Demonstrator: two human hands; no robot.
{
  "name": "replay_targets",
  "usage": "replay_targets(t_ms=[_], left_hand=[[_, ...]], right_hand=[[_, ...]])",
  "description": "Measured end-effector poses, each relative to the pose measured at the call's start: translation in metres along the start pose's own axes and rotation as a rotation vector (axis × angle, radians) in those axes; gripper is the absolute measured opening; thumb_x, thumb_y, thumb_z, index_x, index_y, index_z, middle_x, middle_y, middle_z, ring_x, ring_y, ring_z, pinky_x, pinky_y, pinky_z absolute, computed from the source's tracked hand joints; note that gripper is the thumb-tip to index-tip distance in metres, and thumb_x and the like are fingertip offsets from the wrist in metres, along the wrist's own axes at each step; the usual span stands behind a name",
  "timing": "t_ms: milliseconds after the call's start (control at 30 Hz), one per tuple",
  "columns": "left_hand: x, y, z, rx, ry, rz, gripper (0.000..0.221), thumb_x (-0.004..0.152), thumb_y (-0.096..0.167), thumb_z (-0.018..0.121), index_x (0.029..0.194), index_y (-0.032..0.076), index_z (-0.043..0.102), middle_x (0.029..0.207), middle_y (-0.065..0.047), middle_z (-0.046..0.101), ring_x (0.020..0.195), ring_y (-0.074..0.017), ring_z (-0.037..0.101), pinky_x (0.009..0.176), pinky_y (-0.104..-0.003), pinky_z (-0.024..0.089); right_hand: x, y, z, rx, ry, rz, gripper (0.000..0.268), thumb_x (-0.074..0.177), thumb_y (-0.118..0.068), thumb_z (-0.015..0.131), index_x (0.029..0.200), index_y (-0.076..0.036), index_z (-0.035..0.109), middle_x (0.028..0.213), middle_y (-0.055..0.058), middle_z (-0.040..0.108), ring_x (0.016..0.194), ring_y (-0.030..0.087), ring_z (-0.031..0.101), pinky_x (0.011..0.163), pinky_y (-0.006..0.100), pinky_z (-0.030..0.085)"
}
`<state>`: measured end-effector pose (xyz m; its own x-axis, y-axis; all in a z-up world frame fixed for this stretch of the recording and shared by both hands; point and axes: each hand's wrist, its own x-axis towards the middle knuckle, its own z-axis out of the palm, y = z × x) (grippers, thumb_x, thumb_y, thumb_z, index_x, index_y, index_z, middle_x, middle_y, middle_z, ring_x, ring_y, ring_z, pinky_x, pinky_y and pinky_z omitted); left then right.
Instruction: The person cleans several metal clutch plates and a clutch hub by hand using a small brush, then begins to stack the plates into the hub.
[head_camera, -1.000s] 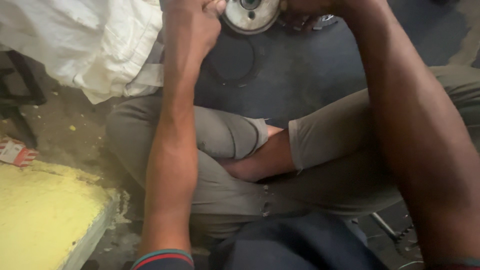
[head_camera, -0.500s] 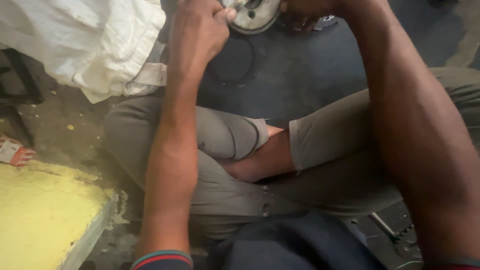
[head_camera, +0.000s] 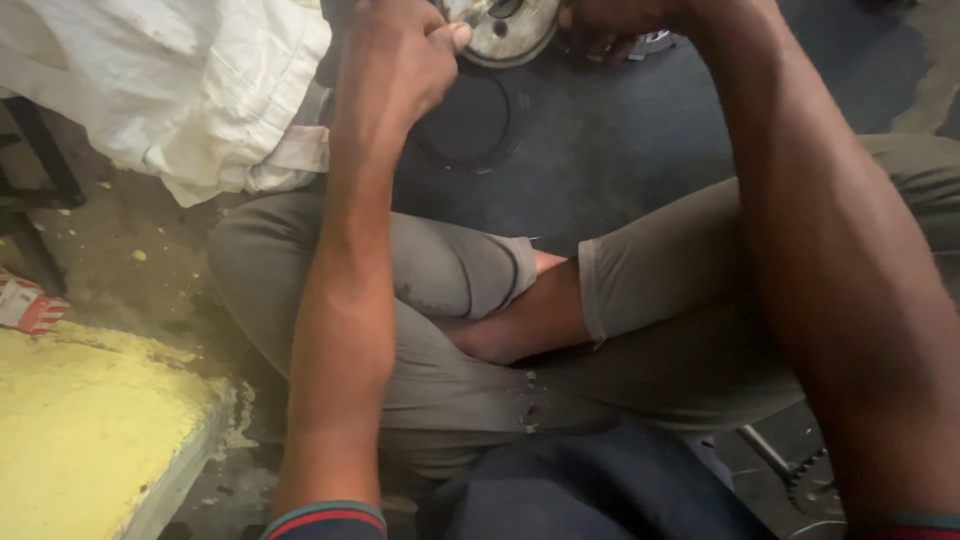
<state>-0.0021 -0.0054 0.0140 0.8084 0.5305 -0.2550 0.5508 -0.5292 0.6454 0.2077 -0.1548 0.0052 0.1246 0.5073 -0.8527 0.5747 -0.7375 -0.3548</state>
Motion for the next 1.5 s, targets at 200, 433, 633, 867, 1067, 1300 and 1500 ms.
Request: replay_targets(t_ms=[200,433,633,867,1067,1300,1500], left_hand=[[0.002,-0.007,0.000,-0.032,-0.031,-0.029,0.027,0.087,0.034,0.082,0.088,0.007,0.080,0.071,-0.017,0.071,0.063,-0.0323,0.069,0.063,-0.044,0.051],[0.006,-0.018,0.004,0.050,0.182,0.023,0.028,0.088,0.034,0.082,0.082,0.007,0.079,0.075,-0.019,0.071,0.067,-0.0387,0.069,0.061,-0.047,0.051],[0.012,-0.007,-0.012,-0.008,0.096,-0.163,0.036,0.097,0.035,0.074,0.081,0.002,0.073,0.074,-0.024,0.065,0.069,-0.0462,0.062,0.064,-0.051,0.047],[0.005,0.014,-0.019,0.056,0.093,-0.074,0.034,0.098,0.033,0.069,0.084,0.003,0.073,0.087,-0.026,0.067,0.082,-0.0512,0.062,0.067,-0.056,0.046],[0.006,0.023,-0.031,0.108,-0.033,-0.177,0.038,0.100,0.039,0.063,0.090,0.004,0.073,0.091,-0.027,0.068,0.089,-0.0516,0.064,0.074,-0.058,0.048],[0.015,0.010,-0.026,0.151,-0.205,-0.189,0.046,0.097,0.048,0.059,0.095,0.005,0.077,0.099,-0.027,0.069,0.098,-0.0521,0.063,0.083,-0.057,0.049],[0.015,0.009,-0.026,0.130,-0.224,-0.270,0.049,0.094,0.052,0.062,0.094,0.005,0.077,0.097,-0.027,0.072,0.098,-0.0507,0.066,0.085,-0.055,0.050]], right_hand=[[0.045,0.045,0.021,0.133,-0.029,-0.187,0.036,0.111,-0.017,0.039,0.133,0.005,0.056,0.114,0.023,0.068,0.101,0.033,0.071,0.083,0.045,0.060],[0.020,0.022,0.007,0.203,0.066,-0.062,0.032,0.104,-0.017,0.053,0.129,0.002,0.064,0.108,0.021,0.074,0.092,0.030,0.076,0.079,0.042,0.063],[-0.024,-0.018,-0.022,0.165,0.093,-0.023,0.027,0.091,-0.011,0.066,0.113,0.004,0.072,0.093,0.018,0.077,0.085,0.028,0.079,0.073,0.041,0.064],[-0.012,-0.011,-0.019,0.012,0.232,-0.111,0.027,0.083,-0.023,0.074,0.106,-0.007,0.077,0.091,0.017,0.076,0.076,0.030,0.074,0.071,0.044,0.059],[-0.021,-0.018,-0.012,-0.027,0.265,-0.108,0.021,0.082,-0.019,0.071,0.097,-0.005,0.078,0.093,0.023,0.075,0.090,0.037,0.074,0.080,0.049,0.059],[-0.010,-0.017,-0.007,-0.120,0.338,-0.142,0.022,0.083,-0.024,0.073,0.091,-0.004,0.078,0.092,0.022,0.075,0.088,0.038,0.073,0.077,0.049,0.059],[-0.023,-0.021,-0.008,-0.077,0.388,-0.133,0.024,0.083,-0.024,0.070,0.091,-0.004,0.078,0.090,0.022,0.075,0.087,0.039,0.074,0.078,0.049,0.059]])
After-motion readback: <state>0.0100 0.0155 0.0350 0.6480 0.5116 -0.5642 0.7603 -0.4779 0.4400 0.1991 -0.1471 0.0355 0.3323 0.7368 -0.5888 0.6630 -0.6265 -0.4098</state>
